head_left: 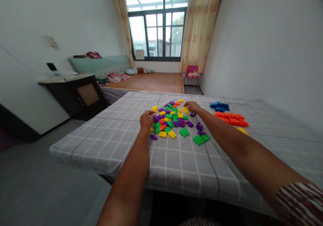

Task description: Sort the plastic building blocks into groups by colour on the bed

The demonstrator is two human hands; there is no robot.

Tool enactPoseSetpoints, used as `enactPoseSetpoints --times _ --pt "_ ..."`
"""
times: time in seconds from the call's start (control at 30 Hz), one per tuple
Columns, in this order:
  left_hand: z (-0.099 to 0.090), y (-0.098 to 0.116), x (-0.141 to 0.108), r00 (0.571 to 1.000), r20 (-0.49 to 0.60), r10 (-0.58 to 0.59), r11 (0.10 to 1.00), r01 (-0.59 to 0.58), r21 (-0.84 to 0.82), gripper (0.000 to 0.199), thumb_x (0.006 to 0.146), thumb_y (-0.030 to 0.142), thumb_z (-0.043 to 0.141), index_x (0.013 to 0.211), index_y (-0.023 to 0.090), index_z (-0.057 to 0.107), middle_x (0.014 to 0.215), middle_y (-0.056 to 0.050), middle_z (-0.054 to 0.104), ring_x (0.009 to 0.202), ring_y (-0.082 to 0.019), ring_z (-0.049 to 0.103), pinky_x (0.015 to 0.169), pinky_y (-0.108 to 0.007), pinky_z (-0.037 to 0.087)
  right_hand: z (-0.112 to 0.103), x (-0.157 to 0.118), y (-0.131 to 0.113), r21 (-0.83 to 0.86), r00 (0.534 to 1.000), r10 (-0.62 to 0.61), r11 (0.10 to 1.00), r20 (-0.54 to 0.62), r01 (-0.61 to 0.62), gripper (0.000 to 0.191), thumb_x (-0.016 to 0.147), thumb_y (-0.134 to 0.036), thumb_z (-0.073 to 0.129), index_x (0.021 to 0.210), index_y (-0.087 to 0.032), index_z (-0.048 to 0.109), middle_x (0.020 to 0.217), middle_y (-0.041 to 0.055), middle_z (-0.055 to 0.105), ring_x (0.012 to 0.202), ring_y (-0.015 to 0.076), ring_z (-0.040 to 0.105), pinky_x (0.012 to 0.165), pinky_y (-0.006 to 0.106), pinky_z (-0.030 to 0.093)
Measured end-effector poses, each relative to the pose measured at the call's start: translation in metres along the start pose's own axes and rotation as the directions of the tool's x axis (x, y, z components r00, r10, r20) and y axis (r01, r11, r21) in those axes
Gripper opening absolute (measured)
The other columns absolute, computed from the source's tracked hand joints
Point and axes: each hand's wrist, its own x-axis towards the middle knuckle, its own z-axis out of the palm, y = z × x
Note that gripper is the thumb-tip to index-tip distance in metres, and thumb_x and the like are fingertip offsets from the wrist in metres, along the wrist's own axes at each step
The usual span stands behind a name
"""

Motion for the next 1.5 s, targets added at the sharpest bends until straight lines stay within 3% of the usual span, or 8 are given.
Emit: enactPoseSetpoints --times 0.2,0.33,0.4,0.57,0.8,1.1,1.33,1.5 --pt "0.003 0.001 -0.001 0.973 0.226 0.041 0.998 -0.052 0.047 0.03 0.082 0.019 0.052 0.104 0.023 0.073 0.107 -0.003 0.073 0.102 -0.019 0.063 0.093 -0.031 0.047 0.011 -0.008 -0.047 0.02 0.978 -0.163 0.986 -0.132 0.167 0.033 0.086 -0.014 0.051 0.111 -0.021 0.071 0.116 0.0095 0.068 0.11 0.0237 0.057 0.095 0.035 0.043" --pt "0.006 0.002 -0.008 0.891 0.401 0.214 0.952 -0.281 0.118 0.024 0.08 0.026 0.06 0.1 0.027 0.075 0.115 -0.004 0.069 0.115 -0.022 0.056 0.102 -0.035 0.041 0.027 -0.017 -0.085 0.12 0.837 -0.548 0.829 -0.019 0.546 0.032 0.087 -0.022 0.056 0.117 -0.024 0.068 0.118 0.0051 0.068 0.109 0.0217 0.058 0.097 0.035 0.042" --pt "0.005 0.002 -0.01 0.906 0.377 0.192 0.95 -0.269 0.162 0.023 0.08 0.024 0.059 0.097 0.026 0.076 0.114 -0.005 0.069 0.113 -0.022 0.057 0.102 -0.035 0.04 0.033 -0.018 -0.09 0.161 0.817 -0.577 0.808 0.016 0.567 0.032 0.086 -0.02 0.057 0.115 -0.024 0.068 0.118 0.004 0.068 0.107 0.0202 0.059 0.095 0.032 0.043" --pt "0.002 -0.002 -0.004 0.976 0.205 0.072 0.982 -0.105 0.155 0.03 0.082 0.014 0.051 0.101 0.017 0.074 0.111 -0.011 0.068 0.106 -0.023 0.061 0.096 -0.034 0.044 0.034 -0.013 -0.082 0.063 0.928 -0.364 0.927 -0.08 0.369 0.029 0.084 -0.015 0.055 0.108 -0.021 0.071 0.113 0.0066 0.07 0.108 0.023 0.058 0.094 0.034 0.043" --pt "0.0 -0.009 0.004 0.979 0.032 -0.201 0.971 0.195 0.137 0.037 0.082 0.011 0.045 0.107 0.02 0.071 0.111 -0.01 0.07 0.102 -0.023 0.064 0.087 -0.033 0.047 0.034 0.009 -0.123 0.019 0.903 -0.408 0.91 -0.138 0.414 0.038 0.086 -0.013 0.051 0.123 -0.017 0.062 0.126 0.0115 0.062 0.118 0.0247 0.051 0.102 0.038 0.038" --pt "-0.002 -0.017 0.005 0.987 -0.008 -0.158 0.984 0.158 0.083 0.041 0.079 0.006 0.045 0.108 0.018 0.071 0.112 -0.01 0.07 0.104 -0.021 0.062 0.093 -0.031 0.045 0.054 0.044 -0.188 0.058 0.9 -0.436 0.899 0.012 0.435 0.037 0.084 -0.019 0.059 0.12 -0.023 0.062 0.128 0.0097 0.06 0.113 0.0264 0.055 0.096 0.036 0.042" --pt "-0.002 -0.014 0.003 0.987 -0.012 -0.158 0.987 0.159 0.022 0.04 0.078 0.007 0.046 0.107 0.018 0.071 0.109 -0.01 0.07 0.103 -0.022 0.063 0.092 -0.032 0.046 0.032 0.023 -0.138 0.222 0.965 -0.257 0.94 -0.046 0.261 0.028 0.081 -0.021 0.062 0.109 -0.019 0.064 0.103 0.0083 0.069 0.09 0.02 0.064 0.078 0.029 0.049" --pt "0.006 -0.008 0.011 0.992 0.042 -0.117 0.991 0.113 0.076 0.04 0.078 0.01 0.048 0.109 0.02 0.07 0.11 -0.009 0.07 0.103 -0.022 0.063 0.092 -0.032 0.046 0.015 -0.026 -0.064 0.61 0.961 -0.274 0.757 -0.028 0.233 0.044 0.08 -0.024 0.063 0.123 -0.022 0.06 0.097 0.0044 0.069 0.081 0.0161 0.066 0.069 0.027 0.054"
